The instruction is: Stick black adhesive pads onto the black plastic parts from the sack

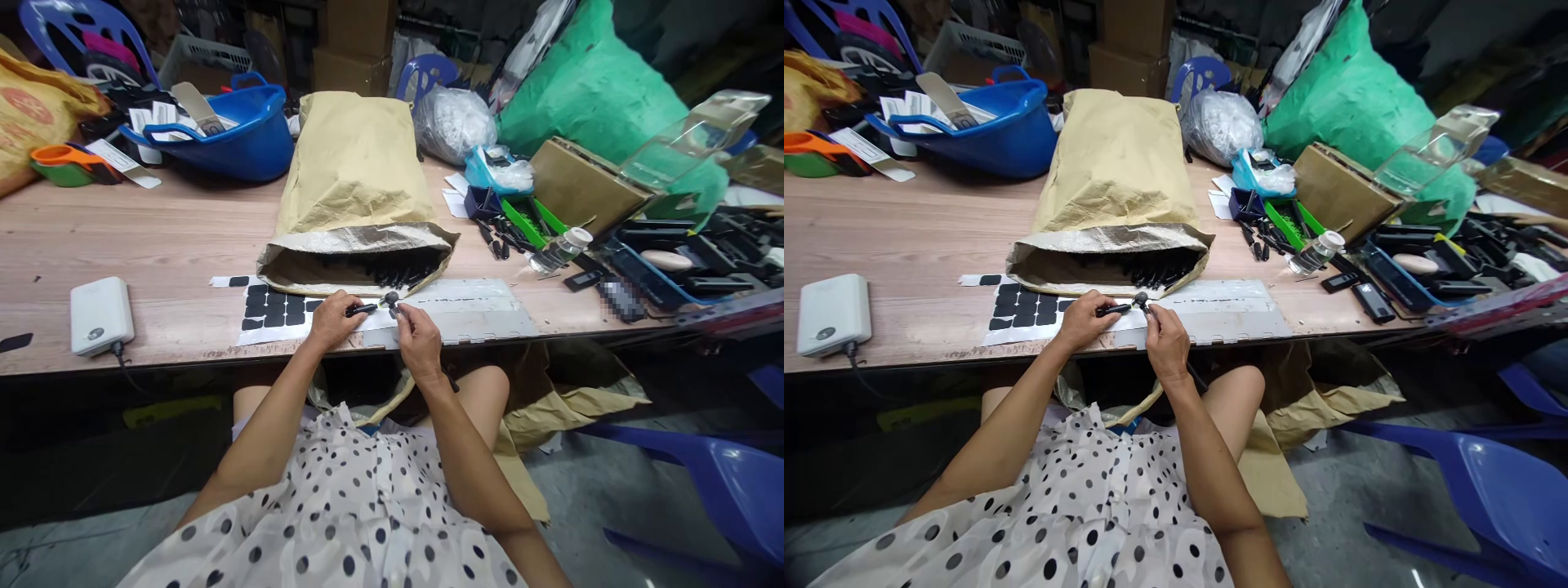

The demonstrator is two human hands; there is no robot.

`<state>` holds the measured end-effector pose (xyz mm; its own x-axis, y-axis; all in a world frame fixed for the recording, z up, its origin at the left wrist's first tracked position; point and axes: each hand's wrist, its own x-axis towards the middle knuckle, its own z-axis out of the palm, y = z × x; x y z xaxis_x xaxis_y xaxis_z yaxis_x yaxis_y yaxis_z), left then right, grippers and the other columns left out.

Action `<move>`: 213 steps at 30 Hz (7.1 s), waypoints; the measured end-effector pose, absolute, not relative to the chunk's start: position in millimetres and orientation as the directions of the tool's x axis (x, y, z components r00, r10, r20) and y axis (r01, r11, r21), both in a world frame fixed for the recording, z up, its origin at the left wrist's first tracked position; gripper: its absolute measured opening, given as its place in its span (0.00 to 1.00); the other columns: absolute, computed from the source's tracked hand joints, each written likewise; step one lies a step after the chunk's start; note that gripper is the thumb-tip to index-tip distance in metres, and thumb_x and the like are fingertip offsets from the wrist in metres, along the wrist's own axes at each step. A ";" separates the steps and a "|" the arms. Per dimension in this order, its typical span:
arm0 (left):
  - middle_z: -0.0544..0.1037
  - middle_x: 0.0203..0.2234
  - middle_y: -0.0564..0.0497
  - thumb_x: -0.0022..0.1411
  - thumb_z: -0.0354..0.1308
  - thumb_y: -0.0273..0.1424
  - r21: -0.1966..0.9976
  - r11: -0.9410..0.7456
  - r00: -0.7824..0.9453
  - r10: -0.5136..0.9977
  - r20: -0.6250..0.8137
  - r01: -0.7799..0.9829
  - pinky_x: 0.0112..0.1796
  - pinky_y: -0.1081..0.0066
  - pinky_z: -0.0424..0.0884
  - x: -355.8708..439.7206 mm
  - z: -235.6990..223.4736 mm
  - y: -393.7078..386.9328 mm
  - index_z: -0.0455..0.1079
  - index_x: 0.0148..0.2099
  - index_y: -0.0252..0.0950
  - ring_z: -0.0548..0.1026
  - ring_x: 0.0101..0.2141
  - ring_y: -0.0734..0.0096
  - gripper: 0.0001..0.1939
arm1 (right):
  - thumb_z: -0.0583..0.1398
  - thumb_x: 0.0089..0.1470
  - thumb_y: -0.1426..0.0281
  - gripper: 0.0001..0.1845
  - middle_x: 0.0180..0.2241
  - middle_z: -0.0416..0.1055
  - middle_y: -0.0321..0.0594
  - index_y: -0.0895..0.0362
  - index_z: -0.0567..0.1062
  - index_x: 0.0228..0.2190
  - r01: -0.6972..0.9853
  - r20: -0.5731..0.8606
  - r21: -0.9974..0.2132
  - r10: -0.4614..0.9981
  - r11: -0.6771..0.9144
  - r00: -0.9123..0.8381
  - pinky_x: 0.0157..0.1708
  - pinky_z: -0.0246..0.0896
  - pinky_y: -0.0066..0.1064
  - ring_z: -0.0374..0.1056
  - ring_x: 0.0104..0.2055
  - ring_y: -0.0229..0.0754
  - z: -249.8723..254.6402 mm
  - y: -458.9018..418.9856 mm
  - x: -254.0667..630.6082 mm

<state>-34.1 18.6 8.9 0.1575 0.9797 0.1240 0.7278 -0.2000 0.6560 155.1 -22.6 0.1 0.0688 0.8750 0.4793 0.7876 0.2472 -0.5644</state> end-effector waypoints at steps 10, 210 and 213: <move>0.76 0.34 0.51 0.59 0.61 0.34 0.682 -0.214 0.168 0.977 0.134 0.700 0.43 0.69 0.70 -34.0 4.8 20.5 0.81 0.43 0.43 0.75 0.39 0.65 0.11 | 0.51 0.66 0.70 0.17 0.38 0.77 0.45 0.55 0.79 0.46 0.826 0.526 -0.478 0.851 0.299 -0.003 0.43 0.66 0.31 0.72 0.41 0.43 4.2 -26.3 140.3; 0.80 0.42 0.47 0.59 0.61 0.33 0.463 0.012 -0.034 0.999 0.039 0.886 0.39 0.67 0.71 -4.9 35.5 57.7 0.77 0.40 0.41 0.77 0.43 0.58 0.07 | 0.56 0.63 0.69 0.12 0.37 0.69 0.44 0.54 0.77 0.45 0.984 0.472 -0.176 0.879 0.015 0.071 0.36 0.49 0.35 0.59 0.39 0.47 -16.4 -8.0 140.5; 0.79 0.39 0.49 0.58 0.62 0.31 0.515 -0.029 -0.023 0.995 0.094 0.857 0.39 0.68 0.70 -22.1 26.9 44.8 0.77 0.39 0.41 0.77 0.41 0.60 0.06 | 0.56 0.62 0.69 0.12 0.37 0.69 0.44 0.54 0.77 0.44 0.982 0.465 -0.187 0.882 0.016 0.075 0.36 0.49 0.35 0.59 0.40 0.47 -15.0 -8.4 141.0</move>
<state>-22.1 44.8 26.9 -0.0228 0.9953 0.0940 0.8566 -0.0290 0.5152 141.0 -8.4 -15.0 0.0745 0.8822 0.4649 0.9822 0.0157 -0.1873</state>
